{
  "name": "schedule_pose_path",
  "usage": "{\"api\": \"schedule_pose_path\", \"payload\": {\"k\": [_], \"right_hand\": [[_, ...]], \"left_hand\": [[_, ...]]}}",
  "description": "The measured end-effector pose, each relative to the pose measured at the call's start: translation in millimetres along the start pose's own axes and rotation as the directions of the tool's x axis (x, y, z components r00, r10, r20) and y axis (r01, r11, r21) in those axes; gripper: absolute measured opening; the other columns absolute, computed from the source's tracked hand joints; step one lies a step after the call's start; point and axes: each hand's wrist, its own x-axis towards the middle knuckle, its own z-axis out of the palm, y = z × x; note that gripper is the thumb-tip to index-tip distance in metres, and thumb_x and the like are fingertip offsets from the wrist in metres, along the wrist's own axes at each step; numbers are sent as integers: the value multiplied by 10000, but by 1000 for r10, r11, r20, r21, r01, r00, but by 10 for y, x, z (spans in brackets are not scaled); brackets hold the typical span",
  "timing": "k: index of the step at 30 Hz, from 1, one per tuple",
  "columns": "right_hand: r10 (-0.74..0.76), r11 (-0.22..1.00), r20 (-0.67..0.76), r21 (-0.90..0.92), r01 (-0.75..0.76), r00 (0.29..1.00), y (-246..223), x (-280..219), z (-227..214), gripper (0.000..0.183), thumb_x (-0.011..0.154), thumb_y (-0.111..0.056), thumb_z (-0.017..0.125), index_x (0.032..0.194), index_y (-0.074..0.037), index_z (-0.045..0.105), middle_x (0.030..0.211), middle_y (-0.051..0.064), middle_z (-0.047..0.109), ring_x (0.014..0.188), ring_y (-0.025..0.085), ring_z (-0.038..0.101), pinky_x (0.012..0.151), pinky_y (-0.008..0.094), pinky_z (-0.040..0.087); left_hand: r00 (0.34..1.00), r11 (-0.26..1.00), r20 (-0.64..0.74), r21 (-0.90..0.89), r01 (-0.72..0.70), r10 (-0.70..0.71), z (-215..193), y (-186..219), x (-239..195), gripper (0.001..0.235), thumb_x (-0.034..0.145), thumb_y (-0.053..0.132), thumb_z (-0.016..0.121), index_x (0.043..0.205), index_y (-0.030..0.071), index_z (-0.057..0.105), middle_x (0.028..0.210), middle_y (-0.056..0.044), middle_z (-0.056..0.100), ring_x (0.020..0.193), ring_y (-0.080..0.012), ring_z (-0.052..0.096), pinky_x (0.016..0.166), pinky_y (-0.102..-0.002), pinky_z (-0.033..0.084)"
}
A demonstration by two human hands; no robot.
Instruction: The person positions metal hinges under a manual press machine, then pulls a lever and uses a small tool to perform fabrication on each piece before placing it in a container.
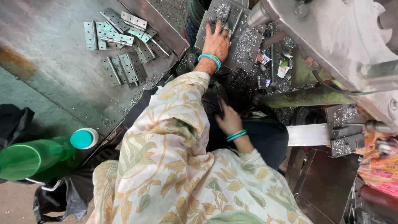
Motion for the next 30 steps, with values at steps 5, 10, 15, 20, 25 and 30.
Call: {"api": "schedule_pose_path", "payload": {"k": [5,10,15,20,25,30], "right_hand": [[92,990,151,-116,-75,984,-308,165,-520,735,848,-327,734,1514,-168,468,1149,253,686,1054,458,656,901,533,540],[46,995,115,-89,-36,992,-321,123,-515,742,828,-311,731,1507,-152,478,1168,257,686,1060,458,662,890,538,547],[74,993,109,-97,-63,991,-330,138,-520,747,814,-300,731,1500,-159,471,1184,250,684,1054,462,659,878,546,548],[75,995,97,-78,-68,992,-335,111,-527,726,836,-335,720,1500,-174,474,1194,249,682,1084,459,651,906,543,544],[39,998,67,-44,-36,997,-291,96,-530,754,801,-325,705,1498,-172,460,1262,226,665,1101,457,641,915,553,527],[34,998,41,-55,-31,999,-176,203,-562,646,867,-373,745,1446,-172,544,1222,243,663,1082,452,646,896,524,539]], "left_hand": [[997,998,-51,12,-56,57,-109,37,-311,317,903,253,584,1103,102,778,1296,-87,651,1393,-379,356,1115,-755,205],[990,990,1,1,-141,141,-326,86,-895,254,1000,223,598,1101,91,789,1180,-113,695,1346,-388,440,1164,-714,258],[980,977,-39,87,-193,197,-537,128,-1172,299,890,234,587,1075,97,777,1178,-85,682,1342,-363,428,1143,-670,271],[949,980,-270,157,-125,164,-293,173,-1083,337,835,232,585,1082,87,764,1193,-95,678,1306,-361,445,1088,-657,303],[949,981,-247,42,-190,194,-520,120,-1090,260,899,196,586,1052,77,760,1160,-83,672,1294,-332,488,1139,-628,340],[904,943,-426,-291,-161,23,-922,16,-1130,270,803,131,666,1044,64,766,1116,-82,696,1168,-310,552,1012,-486,429]]}}
